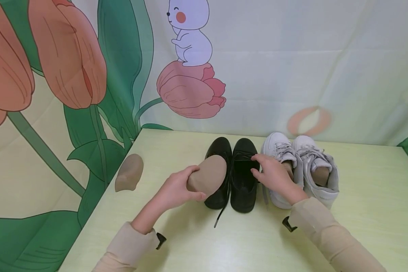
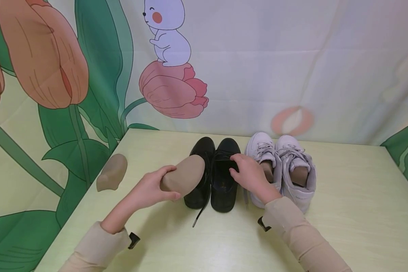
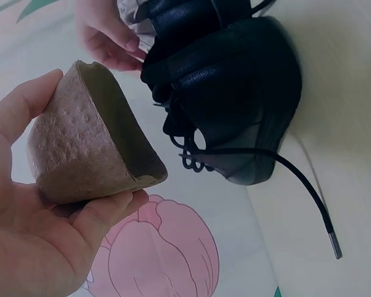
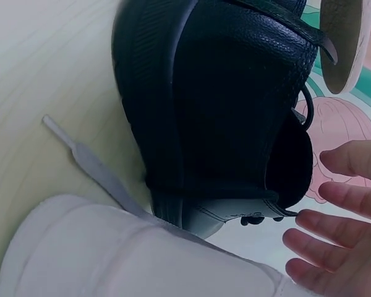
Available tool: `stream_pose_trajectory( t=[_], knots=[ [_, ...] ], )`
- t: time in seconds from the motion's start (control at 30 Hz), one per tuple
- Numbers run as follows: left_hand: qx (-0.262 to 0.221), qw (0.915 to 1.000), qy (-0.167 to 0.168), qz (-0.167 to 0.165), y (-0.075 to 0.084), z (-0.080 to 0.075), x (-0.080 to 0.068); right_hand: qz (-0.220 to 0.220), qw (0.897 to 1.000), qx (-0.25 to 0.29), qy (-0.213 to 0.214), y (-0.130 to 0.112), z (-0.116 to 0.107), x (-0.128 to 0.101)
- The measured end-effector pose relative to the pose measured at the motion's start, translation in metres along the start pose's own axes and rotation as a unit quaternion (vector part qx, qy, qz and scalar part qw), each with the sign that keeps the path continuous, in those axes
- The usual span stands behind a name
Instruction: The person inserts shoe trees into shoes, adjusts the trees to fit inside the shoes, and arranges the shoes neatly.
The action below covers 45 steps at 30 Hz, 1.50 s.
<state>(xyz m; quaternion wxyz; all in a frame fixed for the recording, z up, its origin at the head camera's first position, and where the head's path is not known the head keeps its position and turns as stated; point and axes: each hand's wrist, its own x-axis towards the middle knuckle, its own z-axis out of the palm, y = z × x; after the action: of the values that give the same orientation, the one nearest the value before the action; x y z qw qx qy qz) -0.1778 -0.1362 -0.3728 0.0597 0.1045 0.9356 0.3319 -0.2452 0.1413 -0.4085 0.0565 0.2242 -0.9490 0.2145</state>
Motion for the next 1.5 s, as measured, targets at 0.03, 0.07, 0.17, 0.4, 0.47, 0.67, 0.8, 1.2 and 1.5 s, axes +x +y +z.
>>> stream_pose_trajectory(
  t=[0.03, 0.07, 0.17, 0.4, 0.47, 0.67, 0.8, 1.2, 1.5],
  knots=[
    [0.001, 1.0, -0.001, 0.001, 0.001, 0.001, 0.0, 0.001, 1.0, 0.0, 0.002, 0.0, 0.0, 0.001],
    [0.003, 1.0, -0.002, 0.003, 0.002, 0.001, 0.0, 0.002, 1.0, 0.0, 0.003, 0.0, 0.001, 0.001],
    [0.004, 0.9999, -0.007, 0.005, 0.006, 0.002, -0.001, 0.006, 1.0, 0.001, 0.007, -0.002, 0.001, 0.002],
    [0.003, 0.9997, -0.021, 0.008, 0.012, 0.002, -0.002, 0.017, 1.0, 0.012, 0.018, -0.003, 0.006, 0.007],
    [0.003, 0.9997, -0.024, 0.011, 0.014, 0.002, -0.002, 0.023, 0.999, 0.019, 0.022, -0.003, 0.008, 0.007],
    [0.002, 0.9991, -0.036, 0.022, 0.021, 0.002, -0.002, 0.037, 0.998, 0.03, 0.031, -0.001, 0.011, 0.01],
    [0.006, 0.9987, -0.043, 0.028, 0.024, 0.003, -0.003, 0.036, 0.998, 0.033, 0.04, 0.0, 0.013, 0.011],
    [0.003, 0.9968, -0.067, 0.043, 0.03, 0.005, -0.004, 0.042, 0.996, 0.041, 0.061, 0.003, 0.02, 0.015],
    [0.007, 0.9959, -0.077, 0.048, 0.032, 0.007, -0.004, 0.05, 0.996, 0.039, 0.061, 0.003, 0.022, 0.017]
  ],
)
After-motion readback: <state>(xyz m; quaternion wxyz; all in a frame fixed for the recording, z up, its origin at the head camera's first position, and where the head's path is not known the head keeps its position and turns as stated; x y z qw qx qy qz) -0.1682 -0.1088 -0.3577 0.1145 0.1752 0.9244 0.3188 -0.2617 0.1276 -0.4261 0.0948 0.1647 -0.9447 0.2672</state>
